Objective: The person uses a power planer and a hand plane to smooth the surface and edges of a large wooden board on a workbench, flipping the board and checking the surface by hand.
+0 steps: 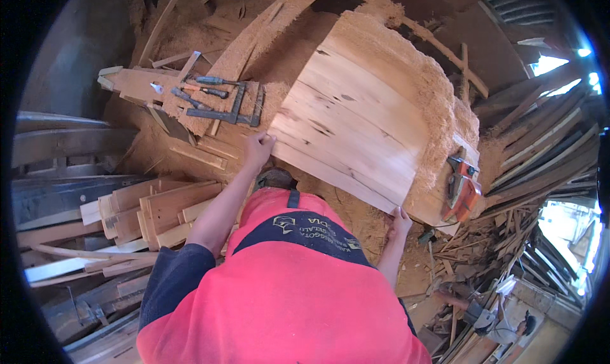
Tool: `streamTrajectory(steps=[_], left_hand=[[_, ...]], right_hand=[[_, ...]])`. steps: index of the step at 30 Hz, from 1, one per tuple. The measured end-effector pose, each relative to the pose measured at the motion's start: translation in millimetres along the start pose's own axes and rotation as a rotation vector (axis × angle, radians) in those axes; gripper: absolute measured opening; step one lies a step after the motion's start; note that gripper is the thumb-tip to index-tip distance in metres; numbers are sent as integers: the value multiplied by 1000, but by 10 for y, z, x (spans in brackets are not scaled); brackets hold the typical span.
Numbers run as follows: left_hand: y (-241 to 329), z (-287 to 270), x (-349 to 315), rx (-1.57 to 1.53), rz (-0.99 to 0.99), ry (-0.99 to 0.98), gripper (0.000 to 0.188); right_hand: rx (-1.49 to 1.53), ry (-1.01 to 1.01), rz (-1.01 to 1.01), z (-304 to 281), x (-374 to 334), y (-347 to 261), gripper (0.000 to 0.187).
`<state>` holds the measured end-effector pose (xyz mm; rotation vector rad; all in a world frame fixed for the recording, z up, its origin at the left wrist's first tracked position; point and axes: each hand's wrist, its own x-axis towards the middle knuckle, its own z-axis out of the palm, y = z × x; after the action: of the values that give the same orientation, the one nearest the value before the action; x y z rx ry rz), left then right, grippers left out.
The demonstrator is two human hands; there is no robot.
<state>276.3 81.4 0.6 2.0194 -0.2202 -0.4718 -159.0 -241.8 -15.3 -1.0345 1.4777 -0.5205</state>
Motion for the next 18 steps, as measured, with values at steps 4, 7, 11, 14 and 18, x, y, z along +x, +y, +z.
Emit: streamTrajectory(steps=[4,7,11,14,18], left_hand=[[-384,-125,124,-139,-36,-150,28],[-405,-142,215,-24,157,-163,29],[-336,-291,271,74,201,-151,33],[-234,-316,395,-58,112,-311,31],[-121,-453,530,173,111,-459,34]], right_hand=[[-14,45,16,125,-62,-126,28],[-71,85,62,57,-62,-192,29],[-75,56,100,207,-68,-246,30],[-89,84,98,26,-44,-196,31],[-24,126,163,237,-96,-238,30]])
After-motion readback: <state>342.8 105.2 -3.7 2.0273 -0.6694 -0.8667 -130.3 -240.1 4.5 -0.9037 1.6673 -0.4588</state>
